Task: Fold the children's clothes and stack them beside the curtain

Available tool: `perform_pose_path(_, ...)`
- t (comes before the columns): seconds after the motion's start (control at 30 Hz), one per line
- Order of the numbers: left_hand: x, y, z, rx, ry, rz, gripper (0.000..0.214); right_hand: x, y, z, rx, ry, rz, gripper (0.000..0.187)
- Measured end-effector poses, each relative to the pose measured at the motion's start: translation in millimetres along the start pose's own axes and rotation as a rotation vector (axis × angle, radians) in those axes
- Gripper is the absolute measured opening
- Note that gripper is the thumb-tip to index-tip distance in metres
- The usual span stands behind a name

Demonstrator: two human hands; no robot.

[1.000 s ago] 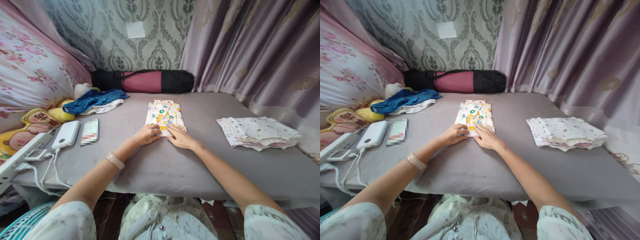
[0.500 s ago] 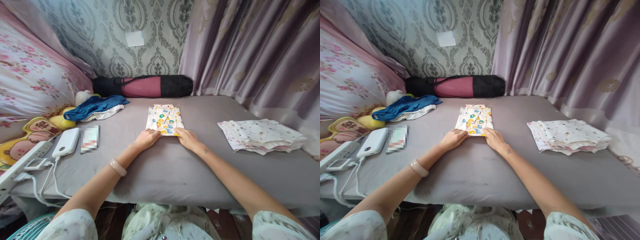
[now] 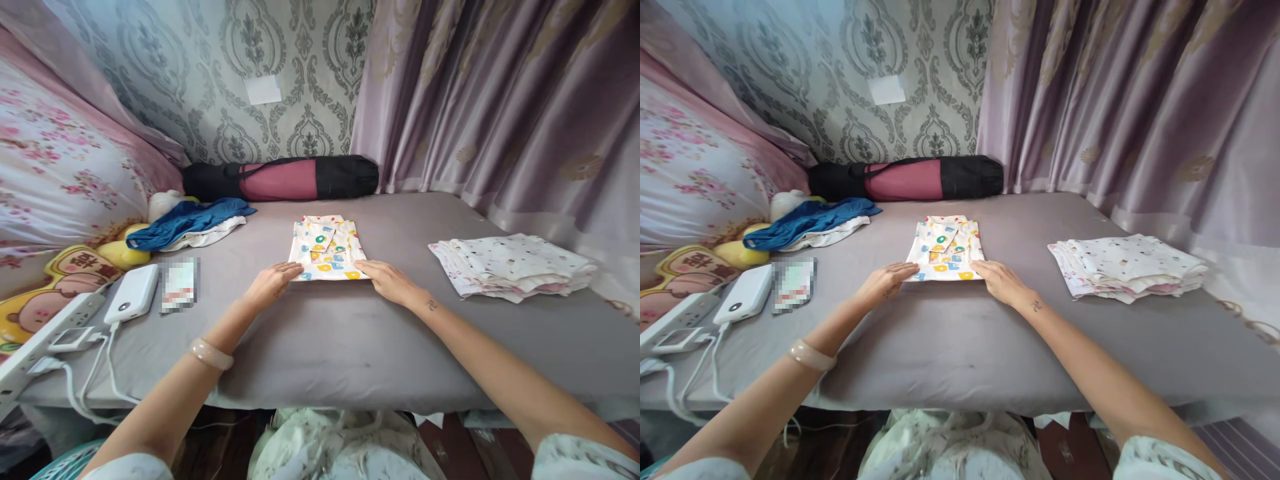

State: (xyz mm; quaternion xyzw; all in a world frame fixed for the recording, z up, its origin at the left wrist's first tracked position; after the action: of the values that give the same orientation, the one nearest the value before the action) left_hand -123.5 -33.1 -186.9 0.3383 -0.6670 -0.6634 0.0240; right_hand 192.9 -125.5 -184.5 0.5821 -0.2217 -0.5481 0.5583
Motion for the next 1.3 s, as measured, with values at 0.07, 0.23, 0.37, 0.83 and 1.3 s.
perform_pose_path(0.07, 8, 13.6, -13, 0.014, -0.032, -0.006, 0.051, 11, 11, 9, -0.030, 0.034, 0.009, 0.063)
perform_pose_path(0.23, 42, 51.6, -52, 0.169, -0.090, 0.016, 0.048, 49, 45, 41, -0.131, 0.087, 0.050, 0.061)
perform_pose_path(0.37, 54, 63.2, -63, 0.381, 0.159, -0.045, 0.035, 56, 67, 56, -0.248, -0.008, 0.081, 0.058)
perform_pose_path(0.83, -56, -8.5, -3, 0.517, 0.918, -0.670, 0.028, -67, -7, -13, -0.334, -0.753, -0.486, 0.030)
perform_pose_path(1.3, -77, -44.3, 11, -0.087, 1.048, -0.131, 0.034, -81, -41, -2, 0.213, -0.847, -0.088, 0.034)
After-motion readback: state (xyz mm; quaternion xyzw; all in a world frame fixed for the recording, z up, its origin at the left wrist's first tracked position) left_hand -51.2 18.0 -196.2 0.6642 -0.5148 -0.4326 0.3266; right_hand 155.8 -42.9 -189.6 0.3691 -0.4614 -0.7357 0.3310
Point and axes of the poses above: each hand's wrist, its own x-axis away from the middle knuckle, its own y-axis out of the back of the hand, z = x × y, the point moved 1 cm from there along -x, towards the middle knuckle, and after that the axes turned 10 degrees about -z, right-handed, at the moved point
